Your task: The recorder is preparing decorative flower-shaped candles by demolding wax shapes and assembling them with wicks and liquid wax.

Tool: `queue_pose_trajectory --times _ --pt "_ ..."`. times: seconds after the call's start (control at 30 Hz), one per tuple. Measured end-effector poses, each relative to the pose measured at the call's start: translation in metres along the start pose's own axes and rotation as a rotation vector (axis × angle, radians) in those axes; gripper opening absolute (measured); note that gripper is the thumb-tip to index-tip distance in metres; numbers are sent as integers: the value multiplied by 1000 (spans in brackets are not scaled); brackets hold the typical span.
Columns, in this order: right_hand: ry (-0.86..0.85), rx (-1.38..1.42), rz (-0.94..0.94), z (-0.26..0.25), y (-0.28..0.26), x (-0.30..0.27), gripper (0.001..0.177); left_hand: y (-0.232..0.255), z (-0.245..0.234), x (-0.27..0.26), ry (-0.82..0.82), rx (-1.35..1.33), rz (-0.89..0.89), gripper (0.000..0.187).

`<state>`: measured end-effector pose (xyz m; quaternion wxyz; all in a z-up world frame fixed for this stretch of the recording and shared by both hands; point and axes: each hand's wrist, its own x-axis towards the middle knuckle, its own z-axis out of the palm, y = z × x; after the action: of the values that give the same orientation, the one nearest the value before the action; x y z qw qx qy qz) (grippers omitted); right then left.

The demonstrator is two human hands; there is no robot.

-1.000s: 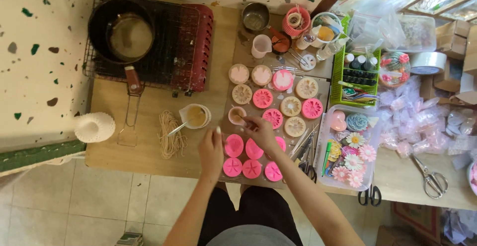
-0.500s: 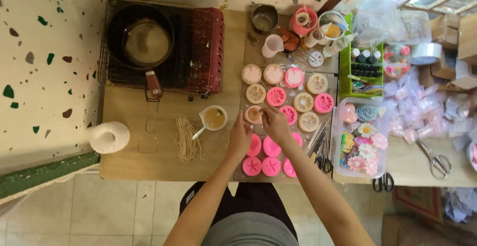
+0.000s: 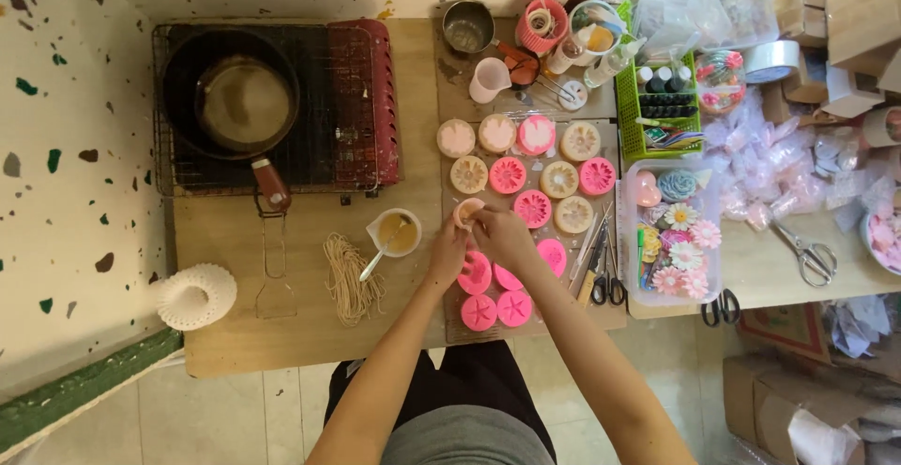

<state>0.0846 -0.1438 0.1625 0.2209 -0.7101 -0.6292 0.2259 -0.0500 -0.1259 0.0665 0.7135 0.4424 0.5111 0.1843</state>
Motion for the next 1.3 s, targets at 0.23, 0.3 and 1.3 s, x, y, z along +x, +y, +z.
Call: queue_pose_trajectory --times 0.23,0.3,1.3 --pt "-69 -84 -54 -12 -4 9 16 -1 8 -1 -11 -137 -20 45" --pt "27 -75 -13 -19 -13 14 15 -5 9 1 -13 -174 -43 46" --pt "-56 60 -94 -47 -29 27 22 -7 20 -7 0 -263 -94 58"
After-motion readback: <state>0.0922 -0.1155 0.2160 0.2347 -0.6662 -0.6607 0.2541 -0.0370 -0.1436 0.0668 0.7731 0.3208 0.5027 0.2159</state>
